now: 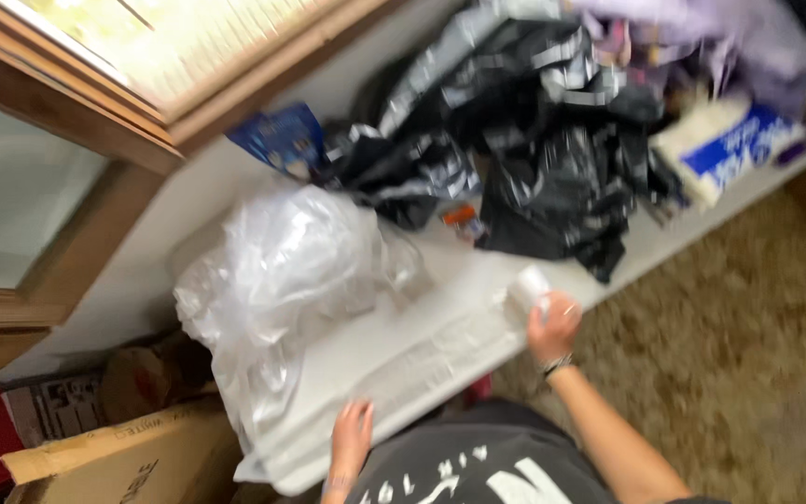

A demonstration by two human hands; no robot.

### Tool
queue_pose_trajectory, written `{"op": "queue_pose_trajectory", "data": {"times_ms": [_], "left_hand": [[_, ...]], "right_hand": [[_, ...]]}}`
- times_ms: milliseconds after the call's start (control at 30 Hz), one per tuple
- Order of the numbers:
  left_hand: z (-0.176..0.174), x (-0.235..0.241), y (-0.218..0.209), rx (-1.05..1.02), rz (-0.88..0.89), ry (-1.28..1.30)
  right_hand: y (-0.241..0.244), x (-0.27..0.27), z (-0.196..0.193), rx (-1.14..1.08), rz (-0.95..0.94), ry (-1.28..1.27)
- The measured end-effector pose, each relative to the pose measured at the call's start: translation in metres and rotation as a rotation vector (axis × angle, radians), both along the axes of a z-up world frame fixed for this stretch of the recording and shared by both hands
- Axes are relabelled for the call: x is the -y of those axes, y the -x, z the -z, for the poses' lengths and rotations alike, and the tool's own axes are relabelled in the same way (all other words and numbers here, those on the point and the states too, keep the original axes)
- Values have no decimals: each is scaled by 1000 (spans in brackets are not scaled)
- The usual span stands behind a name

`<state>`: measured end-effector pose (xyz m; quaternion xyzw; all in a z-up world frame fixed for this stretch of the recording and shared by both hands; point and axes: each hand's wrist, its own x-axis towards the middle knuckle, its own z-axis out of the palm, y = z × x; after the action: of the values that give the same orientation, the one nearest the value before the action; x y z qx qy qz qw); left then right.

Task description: The person unrolls a clear plastic bag from a roll on a table, smoothing it out by hand.

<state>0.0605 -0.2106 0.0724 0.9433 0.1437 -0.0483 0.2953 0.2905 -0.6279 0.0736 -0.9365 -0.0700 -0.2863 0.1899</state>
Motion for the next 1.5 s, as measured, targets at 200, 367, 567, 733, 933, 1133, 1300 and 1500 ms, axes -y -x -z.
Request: {"op": "queue_pose_trajectory", "data": {"times_ms": [200, 367, 567, 733, 933, 1133, 1300, 1500], "left_hand": [[-52, 69, -149, -18, 308, 148], [-36, 144, -253, 92, 596, 144], [-66, 268, -319, 396, 1189, -333], [32, 310, -332, 370, 1088, -412], [40, 323, -343, 288, 983, -418], [-22, 275, -286, 402, 778, -503], [-2, 228, -202, 119, 992, -306], [13, 181, -147, 11, 982, -260]], "right_hand": [[1, 34, -3, -156, 59, -192], [-3, 10, -18, -486, 76, 5], [-14, 11, 10, -769, 204, 201], [-15, 9, 6, -820, 231, 311], [-15, 4, 0, -866, 267, 343], [-15, 9, -5, -840, 240, 309], [-14, 18, 5, -726, 185, 259], [-24, 19, -5, -678, 178, 230]]}}
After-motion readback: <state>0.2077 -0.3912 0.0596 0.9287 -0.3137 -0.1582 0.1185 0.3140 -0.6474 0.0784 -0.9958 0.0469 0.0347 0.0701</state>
